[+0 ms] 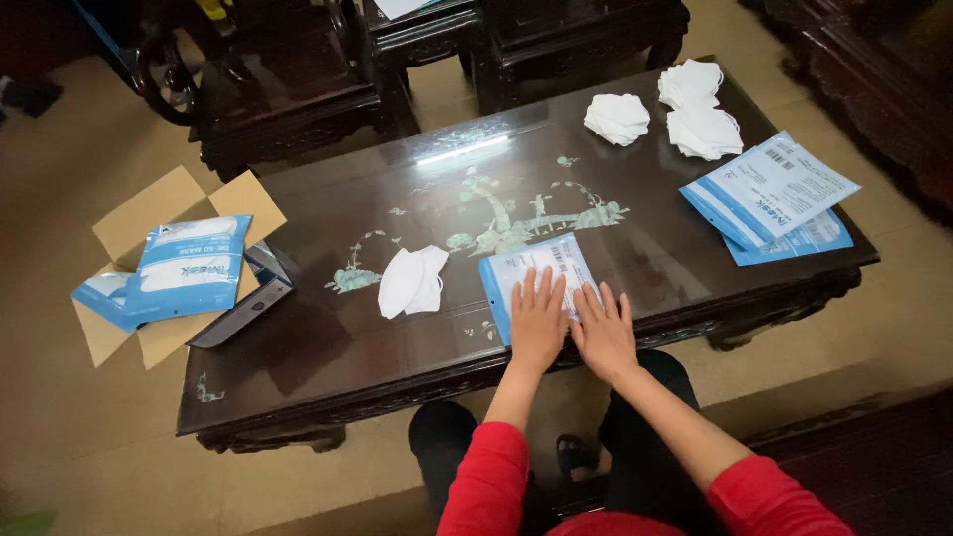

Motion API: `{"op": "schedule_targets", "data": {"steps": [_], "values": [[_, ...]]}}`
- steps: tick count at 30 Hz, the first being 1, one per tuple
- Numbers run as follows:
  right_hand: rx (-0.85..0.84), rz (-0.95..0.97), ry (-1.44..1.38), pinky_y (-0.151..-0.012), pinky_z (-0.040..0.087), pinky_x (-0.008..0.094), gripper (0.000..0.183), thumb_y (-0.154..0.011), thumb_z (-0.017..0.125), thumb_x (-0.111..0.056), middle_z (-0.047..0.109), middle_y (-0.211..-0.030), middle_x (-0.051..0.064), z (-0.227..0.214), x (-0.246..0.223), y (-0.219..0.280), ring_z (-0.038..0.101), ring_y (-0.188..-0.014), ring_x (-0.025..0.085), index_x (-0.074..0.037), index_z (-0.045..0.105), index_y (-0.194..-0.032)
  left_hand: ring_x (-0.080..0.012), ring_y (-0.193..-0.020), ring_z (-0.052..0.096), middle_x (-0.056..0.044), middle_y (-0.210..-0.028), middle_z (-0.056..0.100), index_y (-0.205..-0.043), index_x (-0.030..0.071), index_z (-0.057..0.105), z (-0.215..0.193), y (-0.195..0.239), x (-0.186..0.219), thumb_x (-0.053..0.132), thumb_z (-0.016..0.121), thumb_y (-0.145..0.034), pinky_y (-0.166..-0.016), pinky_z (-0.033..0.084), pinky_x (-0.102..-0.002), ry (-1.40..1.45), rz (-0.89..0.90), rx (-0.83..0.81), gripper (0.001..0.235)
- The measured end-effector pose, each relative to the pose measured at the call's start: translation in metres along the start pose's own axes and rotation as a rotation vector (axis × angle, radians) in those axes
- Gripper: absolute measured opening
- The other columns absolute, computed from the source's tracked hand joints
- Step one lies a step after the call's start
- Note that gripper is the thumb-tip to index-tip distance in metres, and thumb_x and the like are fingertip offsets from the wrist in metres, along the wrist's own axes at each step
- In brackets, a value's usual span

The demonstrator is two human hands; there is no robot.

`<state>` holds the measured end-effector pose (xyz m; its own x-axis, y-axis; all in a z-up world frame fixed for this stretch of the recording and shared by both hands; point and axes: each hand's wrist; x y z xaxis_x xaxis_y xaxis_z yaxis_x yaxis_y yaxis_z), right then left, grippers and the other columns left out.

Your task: Packing individual face masks into blue plastic envelopes on a table

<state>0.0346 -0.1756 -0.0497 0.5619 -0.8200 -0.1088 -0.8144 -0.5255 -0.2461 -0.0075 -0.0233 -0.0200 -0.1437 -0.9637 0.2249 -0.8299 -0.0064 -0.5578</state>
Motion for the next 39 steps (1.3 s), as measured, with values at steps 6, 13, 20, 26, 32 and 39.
{"op": "schedule_targets", "data": {"steps": [6,13,20,26,32,39], "values": [[-0.016,0.090,-0.128,-0.124,0.013,0.056,0.048,-0.105,0.037,-0.033,0.050,-0.157,0.000,-0.021,-0.001,-0.004,0.028,-0.154,0.029,-0.021,0.054,-0.148,-0.0383,-0.157,0.011,-0.014,-0.169,0.024,-0.162,0.013,0.030,-0.021,-0.007,0.002,0.044,0.030,-0.109,-0.125,0.005,-0.055,0.036,-0.160,-0.549,0.061],[0.021,-0.103,-0.337,-0.122,0.022,0.049,0.062,-0.094,0.045,-0.009,0.039,-0.163,0.013,-0.026,-0.016,-0.033,0.032,-0.151,0.034,-0.011,0.042,-0.155,-0.0363,-0.158,0.007,-0.008,-0.172,0.015,-0.163,0.017,0.025,0.002,-0.017,-0.020,0.046,0.026,-0.109,-0.127,0.005,-0.053,-0.044,-0.116,-0.595,0.061],[-0.080,-0.150,-0.186,-0.125,0.018,0.046,0.076,-0.086,0.052,-0.013,0.035,-0.164,0.017,0.003,-0.007,-0.023,0.028,-0.153,0.033,-0.006,0.032,-0.159,-0.0349,-0.157,0.014,-0.007,-0.170,0.022,-0.162,0.016,0.029,0.007,-0.017,-0.029,0.039,0.031,-0.105,-0.127,0.010,-0.053,0.021,-0.107,-0.543,0.061],[-0.032,-0.194,-0.131,-0.125,0.020,0.044,0.075,-0.086,0.054,-0.017,0.037,-0.164,0.013,0.010,-0.001,-0.021,0.030,-0.153,0.030,-0.011,0.035,-0.159,-0.0329,-0.155,0.026,-0.005,-0.165,0.036,-0.155,0.018,0.043,0.030,-0.004,-0.047,0.033,0.042,-0.106,-0.125,0.020,-0.052,0.121,-0.086,-0.370,0.051],[0.023,-0.211,-0.142,-0.126,0.019,0.044,0.072,-0.089,0.049,-0.020,0.036,-0.164,0.012,0.018,0.003,-0.021,0.030,-0.153,0.029,-0.013,0.035,-0.159,-0.0285,-0.119,0.058,-0.005,-0.127,0.060,-0.123,0.023,0.067,0.009,0.004,-0.114,0.015,0.059,-0.097,-0.097,0.048,-0.041,0.012,-0.156,0.194,0.029],[-0.047,-0.185,-0.095,-0.127,0.017,0.043,0.071,-0.089,0.048,-0.022,0.034,-0.166,0.010,0.002,-0.004,-0.019,0.028,-0.155,0.026,-0.013,0.035,-0.158,-0.0344,-0.133,0.050,-0.015,-0.141,0.057,-0.142,0.008,0.056,-0.053,0.039,-0.214,0.036,0.083,-0.079,-0.095,0.050,-0.047,-0.368,-0.635,0.110,0.073]]}}
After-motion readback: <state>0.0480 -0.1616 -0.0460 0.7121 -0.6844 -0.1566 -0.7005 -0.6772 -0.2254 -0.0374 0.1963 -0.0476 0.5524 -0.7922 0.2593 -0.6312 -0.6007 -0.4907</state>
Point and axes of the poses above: each hand's wrist, its own y-axis away from the middle knuckle, its own z-axis out of the palm, x = y × z
